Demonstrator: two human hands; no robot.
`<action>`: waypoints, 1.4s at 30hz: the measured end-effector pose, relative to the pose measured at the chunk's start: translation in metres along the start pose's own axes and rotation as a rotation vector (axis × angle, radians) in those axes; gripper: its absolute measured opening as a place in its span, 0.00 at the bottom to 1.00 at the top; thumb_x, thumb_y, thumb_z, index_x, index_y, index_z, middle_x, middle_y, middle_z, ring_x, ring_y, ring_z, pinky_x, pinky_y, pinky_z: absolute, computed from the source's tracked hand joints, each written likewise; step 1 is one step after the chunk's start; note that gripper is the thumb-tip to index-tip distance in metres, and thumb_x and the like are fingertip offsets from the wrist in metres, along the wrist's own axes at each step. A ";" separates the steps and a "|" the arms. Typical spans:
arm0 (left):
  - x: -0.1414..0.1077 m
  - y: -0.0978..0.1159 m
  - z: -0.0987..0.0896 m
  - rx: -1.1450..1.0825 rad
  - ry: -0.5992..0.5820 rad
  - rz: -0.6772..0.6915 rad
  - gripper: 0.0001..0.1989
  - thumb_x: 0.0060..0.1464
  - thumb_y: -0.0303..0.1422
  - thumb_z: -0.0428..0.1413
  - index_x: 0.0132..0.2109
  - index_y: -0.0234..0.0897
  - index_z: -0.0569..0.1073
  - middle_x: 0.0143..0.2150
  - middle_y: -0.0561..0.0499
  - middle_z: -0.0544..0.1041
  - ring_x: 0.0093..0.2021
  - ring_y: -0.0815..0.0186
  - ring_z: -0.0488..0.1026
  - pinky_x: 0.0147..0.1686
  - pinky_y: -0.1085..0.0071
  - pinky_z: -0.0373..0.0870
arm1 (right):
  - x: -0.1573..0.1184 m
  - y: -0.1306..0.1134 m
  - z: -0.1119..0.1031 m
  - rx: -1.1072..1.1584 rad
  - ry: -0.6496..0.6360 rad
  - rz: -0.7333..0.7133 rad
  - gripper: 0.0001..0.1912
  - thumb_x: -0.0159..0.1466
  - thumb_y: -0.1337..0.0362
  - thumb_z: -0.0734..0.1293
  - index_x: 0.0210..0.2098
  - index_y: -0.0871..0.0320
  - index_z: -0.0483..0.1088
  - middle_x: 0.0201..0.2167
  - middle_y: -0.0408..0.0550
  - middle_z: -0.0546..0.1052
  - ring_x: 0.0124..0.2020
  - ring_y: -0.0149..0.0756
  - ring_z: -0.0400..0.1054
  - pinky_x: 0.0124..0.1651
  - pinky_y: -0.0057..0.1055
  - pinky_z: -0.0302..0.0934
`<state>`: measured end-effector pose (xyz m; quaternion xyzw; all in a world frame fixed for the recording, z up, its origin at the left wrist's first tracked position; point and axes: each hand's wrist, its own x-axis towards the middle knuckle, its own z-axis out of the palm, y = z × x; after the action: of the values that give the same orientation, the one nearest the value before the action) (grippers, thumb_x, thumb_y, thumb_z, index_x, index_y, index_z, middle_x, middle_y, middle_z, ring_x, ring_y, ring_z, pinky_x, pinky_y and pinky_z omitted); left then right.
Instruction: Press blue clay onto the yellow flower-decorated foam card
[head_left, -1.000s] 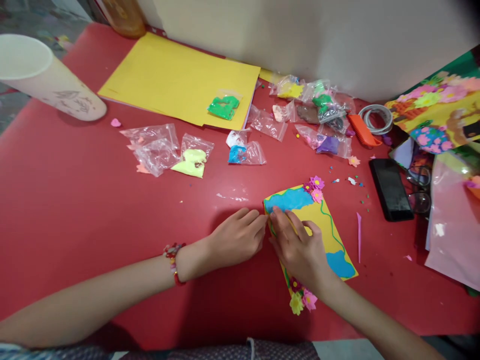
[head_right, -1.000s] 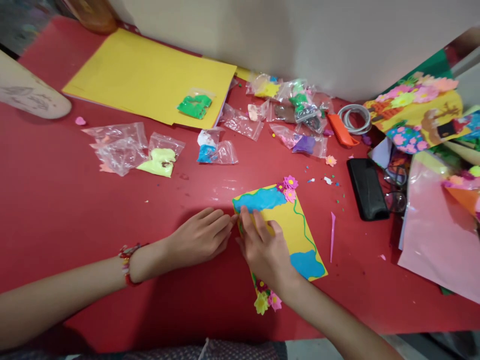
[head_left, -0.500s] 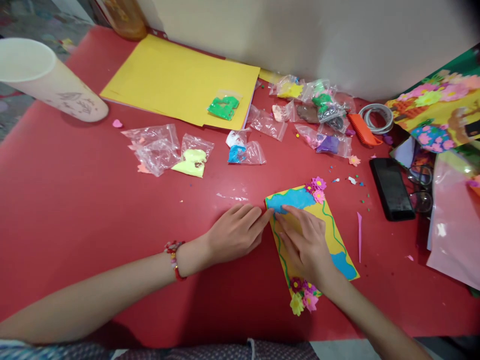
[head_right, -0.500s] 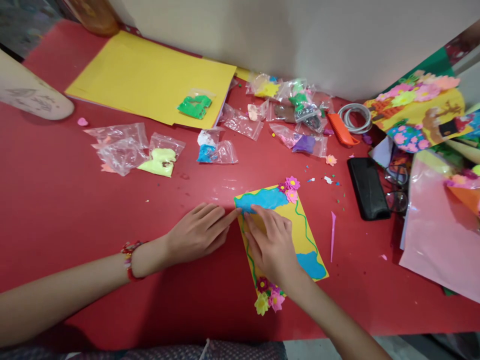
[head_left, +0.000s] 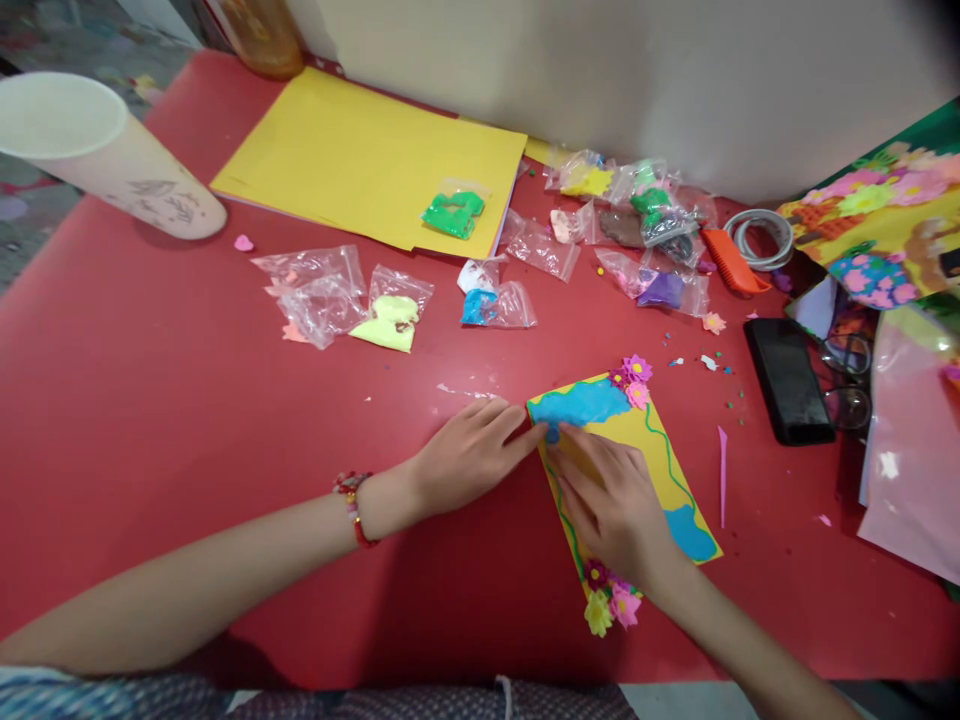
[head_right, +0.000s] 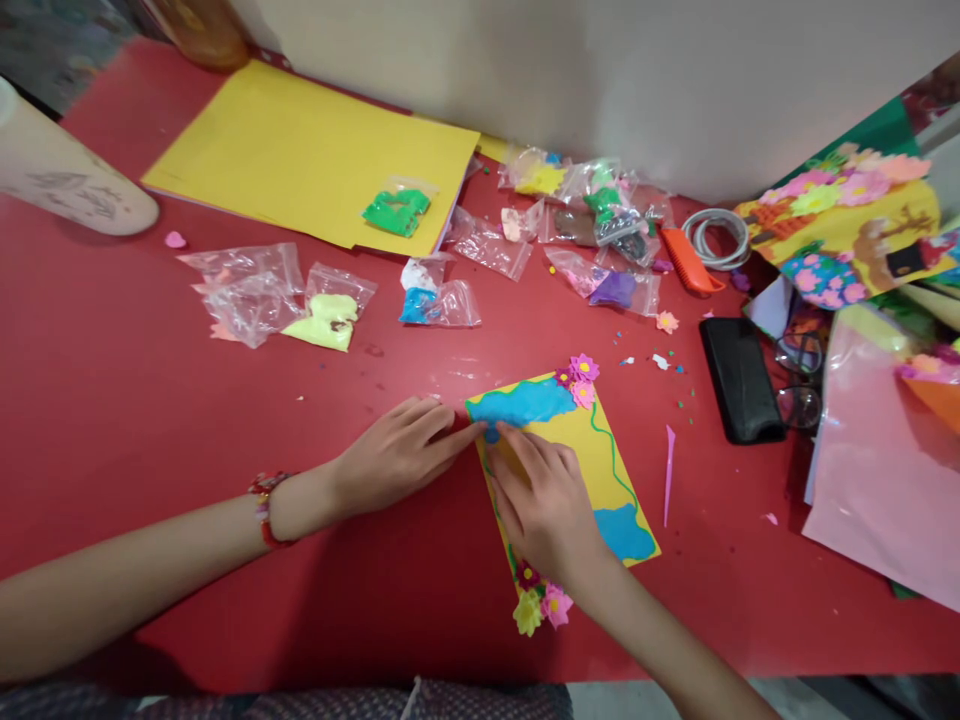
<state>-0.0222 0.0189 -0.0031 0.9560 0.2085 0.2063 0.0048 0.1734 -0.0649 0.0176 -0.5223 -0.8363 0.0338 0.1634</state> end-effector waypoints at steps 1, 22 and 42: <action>0.000 0.000 0.000 -0.011 -0.007 0.003 0.13 0.64 0.25 0.42 0.49 0.32 0.68 0.29 0.50 0.67 0.30 0.65 0.64 0.30 0.70 0.61 | 0.000 -0.001 0.000 -0.002 -0.010 0.009 0.14 0.64 0.68 0.60 0.46 0.60 0.72 0.49 0.56 0.73 0.49 0.41 0.66 0.45 0.37 0.60; 0.004 -0.003 -0.002 -0.071 0.033 -0.003 0.13 0.64 0.27 0.42 0.41 0.30 0.71 0.30 0.49 0.71 0.29 0.65 0.67 0.31 0.69 0.66 | 0.013 -0.004 -0.001 -0.122 0.009 -0.027 0.13 0.64 0.67 0.61 0.46 0.61 0.72 0.50 0.54 0.74 0.45 0.38 0.65 0.43 0.34 0.55; 0.005 -0.003 -0.003 -0.103 0.028 -0.005 0.12 0.64 0.27 0.42 0.41 0.30 0.71 0.30 0.49 0.70 0.30 0.64 0.65 0.31 0.69 0.64 | 0.015 -0.001 0.002 -0.129 -0.017 -0.063 0.13 0.65 0.68 0.60 0.47 0.59 0.71 0.52 0.53 0.73 0.46 0.39 0.64 0.42 0.36 0.53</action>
<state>-0.0208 0.0237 0.0008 0.9510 0.2002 0.2301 0.0514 0.1658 -0.0513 0.0194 -0.5047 -0.8542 -0.0208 0.1235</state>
